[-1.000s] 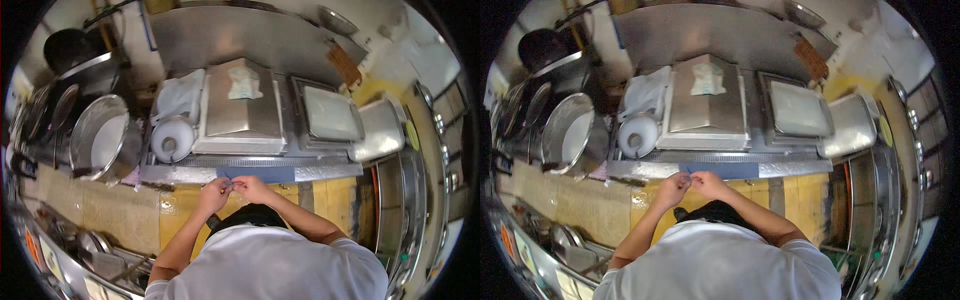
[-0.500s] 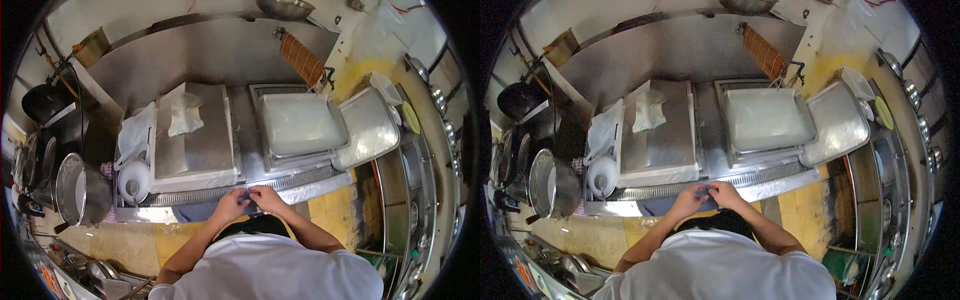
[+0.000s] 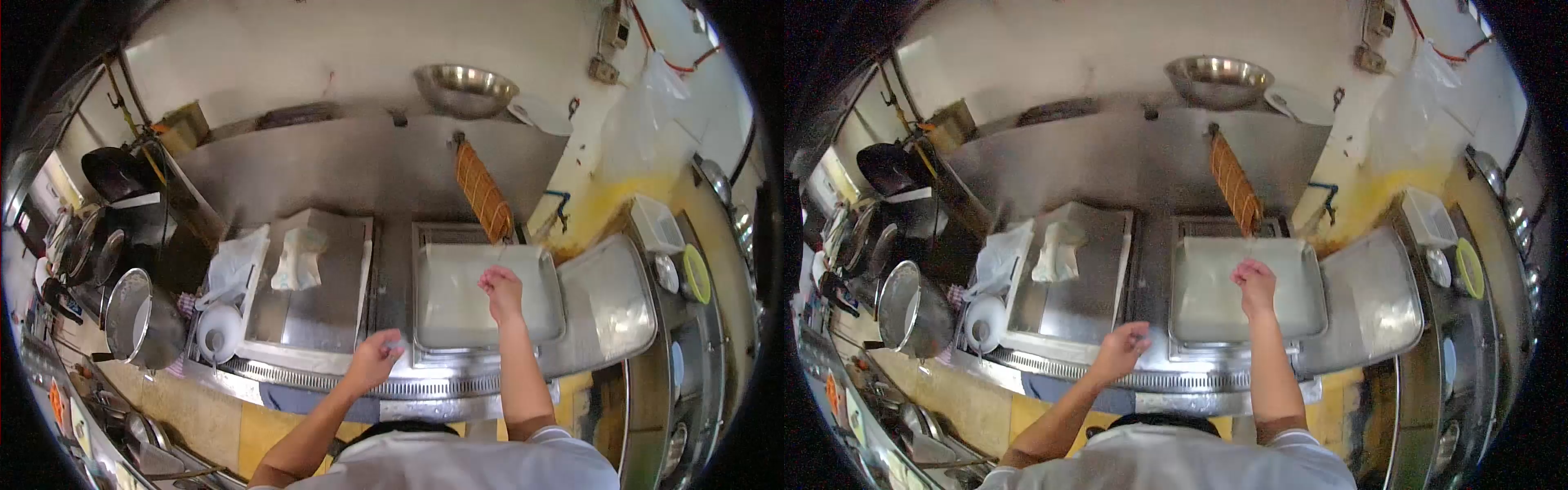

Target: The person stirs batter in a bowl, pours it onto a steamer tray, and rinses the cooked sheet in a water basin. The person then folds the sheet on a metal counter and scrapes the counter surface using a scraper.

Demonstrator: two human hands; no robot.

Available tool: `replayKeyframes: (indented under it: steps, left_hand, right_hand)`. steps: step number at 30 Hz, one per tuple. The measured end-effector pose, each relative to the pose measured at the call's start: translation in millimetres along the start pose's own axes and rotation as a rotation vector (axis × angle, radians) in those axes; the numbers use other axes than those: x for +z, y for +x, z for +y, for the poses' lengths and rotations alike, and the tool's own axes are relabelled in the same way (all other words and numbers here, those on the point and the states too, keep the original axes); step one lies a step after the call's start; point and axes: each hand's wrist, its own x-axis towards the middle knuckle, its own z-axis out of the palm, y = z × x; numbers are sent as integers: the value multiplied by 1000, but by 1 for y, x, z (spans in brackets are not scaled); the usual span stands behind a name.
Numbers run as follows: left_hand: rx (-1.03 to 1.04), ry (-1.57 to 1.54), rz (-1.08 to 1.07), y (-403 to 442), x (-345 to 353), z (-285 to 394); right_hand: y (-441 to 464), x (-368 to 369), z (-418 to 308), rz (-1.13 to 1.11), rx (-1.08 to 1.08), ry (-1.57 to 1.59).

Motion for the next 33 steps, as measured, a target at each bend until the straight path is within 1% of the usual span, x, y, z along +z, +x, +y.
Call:
replayKeyframes:
  steps: [2, 5, 8, 9, 10, 12, 13, 15, 16, 17, 19, 20, 22, 23, 24, 26, 27, 28, 29, 30, 31, 32, 33]
  left_hand:
    - [-22, -52, 17, -2, 2, -4]
    - [-68, -44, 39, -10, 5, -10]
    - [-120, -21, 49, -25, 10, -21]
    - [-136, -16, 51, -28, 10, -24]
    - [-211, -4, 51, -37, 6, -11]
    - [-223, -67, 85, -53, 10, -22]
    - [-232, -101, 106, -60, 11, -27]
    - [-285, -77, 137, -77, 4, -14]
    - [-317, -67, 153, -85, 2, -12]
    - [-344, -56, 170, -96, 2, -21]
    - [-394, -34, 202, -116, -1, -38]
    - [-362, -74, 280, -127, -6, -21]
    - [-441, -83, 330, -147, -5, -39]
    - [-488, -92, 353, -160, -4, -48]
    - [-482, -94, 375, -170, -4, -58]
    - [-490, -113, 447, -197, 3, -81]
    - [-506, -83, 445, -208, 4, -77]
    - [-531, -59, 452, -217, 2, -77]
    - [-564, -36, 464, -229, -2, -71]
    - [-555, -36, 485, -241, -5, -68]
    - [-545, -34, 512, -253, -8, -66]
    - [-555, -40, 548, -267, -10, -70]
    - [-564, -48, 578, -281, -10, -68]
  right_hand:
    - [12, 5, 2, 6, 44, 47]
    - [7, 51, -6, -206, 183, -185]
    - [22, 135, -25, -383, 132, -200]
    - [32, 166, -36, -402, 105, -188]
    - [45, 194, -49, -422, 77, -174]
    - [87, 237, -61, -482, 32, -85]
    - [117, 260, -61, -457, 58, -102]
    - [170, 301, -62, -398, 79, -136]
    - [185, 317, -65, -361, 73, -154]
    - [193, 329, -71, -364, 114, -163]
    - [204, 348, -83, -368, 188, -184]
    - [219, 350, -79, -376, 166, -165]
    - [254, 353, -58, -388, 130, -134]
    - [243, 347, -60, -430, 116, -79]
    - [223, 335, -65, -474, 107, -31]
    - [172, 312, -58, -450, 94, 43]
    - [123, 295, -57, -481, 74, 64]
    - [65, 278, -59, -630, 41, 77]
    - [29, 260, -42, -672, 147, 85]
    - [-26, 245, -33, -563, 326, 71]
    - [-45, 214, -9, -991, 288, -4]
    - [-103, 204, 7, -795, 422, -44]
    - [-157, 195, 17, -690, 605, -55]
